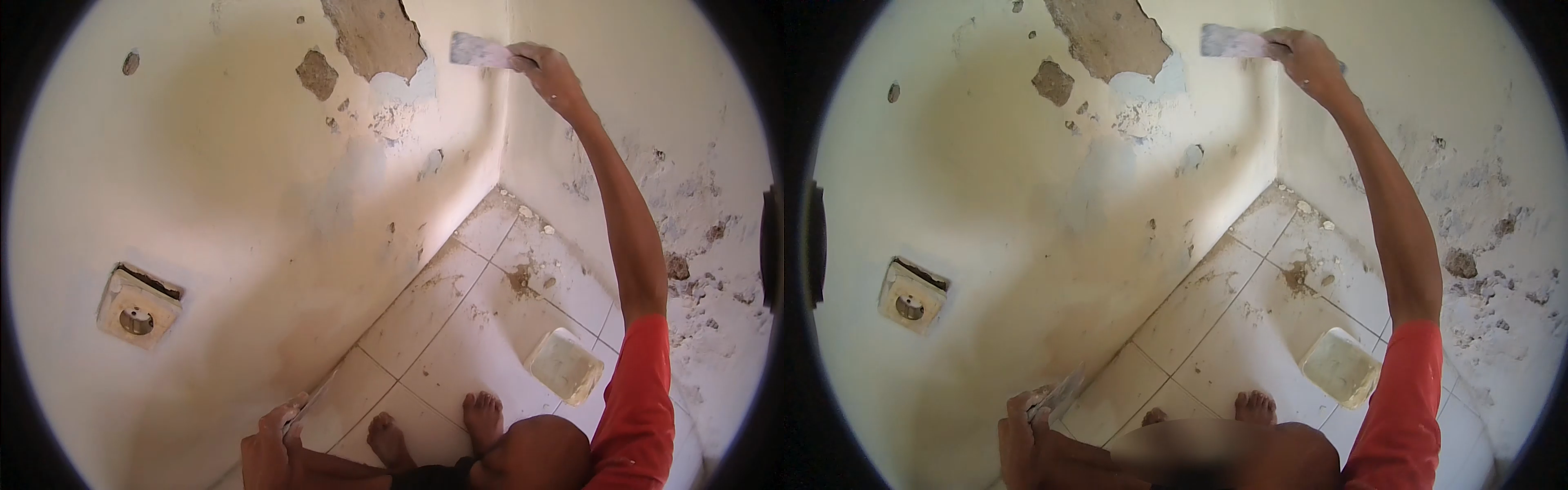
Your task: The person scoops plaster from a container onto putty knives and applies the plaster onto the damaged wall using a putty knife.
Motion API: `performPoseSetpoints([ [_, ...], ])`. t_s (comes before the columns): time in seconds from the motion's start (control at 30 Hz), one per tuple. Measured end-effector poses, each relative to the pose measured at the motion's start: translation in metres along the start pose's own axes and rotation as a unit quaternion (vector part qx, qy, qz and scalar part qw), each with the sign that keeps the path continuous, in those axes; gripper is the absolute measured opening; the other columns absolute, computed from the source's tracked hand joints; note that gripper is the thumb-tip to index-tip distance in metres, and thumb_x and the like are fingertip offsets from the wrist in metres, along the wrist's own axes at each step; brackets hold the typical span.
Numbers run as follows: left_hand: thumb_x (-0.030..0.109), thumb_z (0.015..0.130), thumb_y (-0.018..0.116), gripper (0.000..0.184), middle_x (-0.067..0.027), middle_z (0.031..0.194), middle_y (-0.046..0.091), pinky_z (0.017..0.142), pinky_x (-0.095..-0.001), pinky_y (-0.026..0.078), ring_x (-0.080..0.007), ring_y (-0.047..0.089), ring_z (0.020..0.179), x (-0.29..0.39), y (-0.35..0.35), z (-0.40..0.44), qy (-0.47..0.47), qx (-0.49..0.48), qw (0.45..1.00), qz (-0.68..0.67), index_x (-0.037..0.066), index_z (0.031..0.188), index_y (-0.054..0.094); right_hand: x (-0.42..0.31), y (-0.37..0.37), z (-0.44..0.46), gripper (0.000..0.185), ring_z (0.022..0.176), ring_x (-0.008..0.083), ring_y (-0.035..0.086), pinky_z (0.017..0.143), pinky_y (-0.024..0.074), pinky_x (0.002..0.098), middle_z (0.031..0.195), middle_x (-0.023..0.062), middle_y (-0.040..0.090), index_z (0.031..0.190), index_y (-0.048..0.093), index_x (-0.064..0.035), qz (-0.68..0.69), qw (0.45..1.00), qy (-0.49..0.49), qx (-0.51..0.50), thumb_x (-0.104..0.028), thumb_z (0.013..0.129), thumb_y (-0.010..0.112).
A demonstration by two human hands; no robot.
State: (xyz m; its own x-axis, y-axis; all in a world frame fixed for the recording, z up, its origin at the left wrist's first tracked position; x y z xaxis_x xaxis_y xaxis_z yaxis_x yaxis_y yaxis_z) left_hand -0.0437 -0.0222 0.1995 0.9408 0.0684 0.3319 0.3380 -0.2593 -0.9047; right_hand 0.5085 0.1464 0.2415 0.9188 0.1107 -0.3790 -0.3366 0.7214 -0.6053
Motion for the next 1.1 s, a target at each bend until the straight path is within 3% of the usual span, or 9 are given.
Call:
performPoseSetpoints([
  [0.13, 0.021, 0.097, 0.055, 0.034, -0.0195, 0.106, 0.061, 0.084, -0.0426, 0.046, -0.0324, 0.058, 0.096, -0.019, 0.016, 0.004, -0.010, -0.017, 1.000, 0.015, 0.005, 0.126, 0.048, 0.030, -0.009, -0.076, 0.037, 0.073, 0.0161, 0.054, 0.071, 0.0458, 0.0314, 0.081, 0.0053, 0.062, 0.116, 0.064, 0.0028, -0.018, 0.989, 0.139, -0.051, -0.027, 0.096, 0.056],
  [0.2, 0.013, 0.095, 0.056, 0.019, -0.0081, 0.094, 0.058, 0.076, -0.0324, 0.048, -0.0163, 0.056, 0.082, -0.011, 0.005, -0.005, 0.128, 0.034, 0.990, 0.044, 0.002, 0.111, 0.052, 0.039, -0.011, -0.157, 0.039, 0.071, 0.0111, 0.051, 0.065, 0.0452, 0.0283, 0.081, 0.0013, 0.059, 0.120, 0.065, 0.0014, 0.077, 0.948, 0.276, -0.142, -0.028, 0.096, 0.057],
  [0.3, 0.012, 0.096, 0.056, 0.022, -0.0231, 0.096, 0.066, 0.079, -0.0386, 0.049, -0.0360, 0.063, 0.088, 0.002, -0.001, 0.012, 0.097, -0.005, 0.993, -0.067, 0.001, 0.114, 0.051, 0.019, -0.040, -0.280, 0.046, 0.073, 0.0122, 0.053, 0.067, 0.0487, 0.0297, 0.088, 0.0043, 0.065, 0.131, 0.062, -0.0018, 0.045, 0.872, 0.434, -0.221, -0.028, 0.093, 0.059],
  [0.37, 0.016, 0.098, 0.055, 0.021, -0.0171, 0.094, 0.064, 0.078, -0.0361, 0.048, -0.0277, 0.061, 0.086, 0.011, 0.009, 0.035, 0.145, -0.072, 0.983, -0.082, 0.002, 0.113, 0.053, 0.023, -0.056, -0.363, 0.050, 0.068, 0.0096, 0.048, 0.061, 0.0453, 0.0259, 0.083, 0.0013, 0.057, 0.133, 0.060, -0.0009, 0.170, 0.837, 0.483, -0.193, -0.021, 0.088, 0.064],
  [0.6, 0.028, 0.097, 0.058, 0.032, -0.0031, 0.101, 0.054, 0.081, -0.0275, 0.043, -0.0134, 0.051, 0.092, 0.067, 0.133, 0.095, 0.140, -0.383, 0.889, -0.207, 0.004, 0.118, 0.052, 0.068, -0.146, -0.623, 0.041, 0.077, 0.0209, 0.054, 0.075, 0.0457, 0.0363, 0.091, 0.0103, 0.062, 0.129, 0.060, 0.0033, -0.133, 0.831, 0.539, -0.043, -0.022, 0.098, 0.052],
  [0.8, 0.032, 0.097, 0.061, 0.072, -0.0133, 0.138, 0.048, 0.110, -0.0355, 0.036, -0.0195, 0.045, 0.129, 0.123, 0.309, 0.107, 0.091, -0.581, 0.708, -0.392, -0.003, 0.150, 0.027, 0.029, -0.098, -0.605, 0.044, 0.063, 0.0060, 0.048, 0.048, 0.0384, 0.0219, 0.098, 0.0049, 0.067, 0.135, 0.058, -0.0006, 0.097, 0.760, 0.641, 0.036, -0.029, 0.102, 0.048],
  [0.87, 0.030, 0.098, 0.060, 0.071, -0.0142, 0.140, 0.048, 0.112, -0.0338, 0.035, -0.0196, 0.043, 0.132, 0.138, 0.363, 0.107, 0.122, -0.605, 0.651, -0.443, -0.003, 0.151, 0.026, 0.026, -0.082, -0.586, 0.048, 0.061, 0.0067, 0.047, 0.050, 0.0390, 0.0218, 0.098, 0.0038, 0.066, 0.134, 0.058, 0.0005, 0.098, 0.778, 0.620, 0.030, -0.033, 0.101, 0.049],
  [0.93, 0.023, 0.098, 0.056, 0.029, -0.0058, 0.119, 0.063, 0.105, -0.0314, 0.041, -0.0165, 0.053, 0.122, 0.138, 0.395, 0.121, -0.027, -0.458, 0.660, -0.595, 0.002, 0.118, 0.057, 0.025, -0.057, -0.569, 0.048, 0.072, 0.0042, 0.047, 0.052, 0.0388, 0.0200, 0.112, 0.0043, 0.067, 0.134, 0.058, 0.0000, 0.139, 0.779, 0.610, -0.039, -0.030, 0.097, 0.049],
  [1.1, 0.021, 0.097, 0.055, 0.035, -0.0096, 0.126, 0.063, 0.105, -0.0359, 0.045, -0.0213, 0.059, 0.118, 0.111, 0.427, 0.147, -0.006, -0.501, 0.511, -0.699, 0.000, 0.126, 0.056, 0.007, 0.019, -0.528, 0.036, 0.072, 0.0098, 0.054, 0.056, 0.0443, 0.0260, 0.095, 0.0041, 0.068, 0.125, 0.066, -0.0028, 0.203, 0.804, 0.547, -0.115, -0.025, 0.099, 0.053],
])
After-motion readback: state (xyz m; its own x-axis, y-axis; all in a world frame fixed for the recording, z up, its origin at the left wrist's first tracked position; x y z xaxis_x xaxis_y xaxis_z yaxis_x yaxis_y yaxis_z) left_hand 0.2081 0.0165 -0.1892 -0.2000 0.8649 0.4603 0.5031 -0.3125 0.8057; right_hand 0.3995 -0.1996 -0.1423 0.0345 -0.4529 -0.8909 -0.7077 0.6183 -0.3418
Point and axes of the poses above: each hand's wrist, its own z-axis towards the middle knuckle, its own y-axis out of the palm, x = y × z, the point moved 6 cm from there along z, towards the middle knuckle
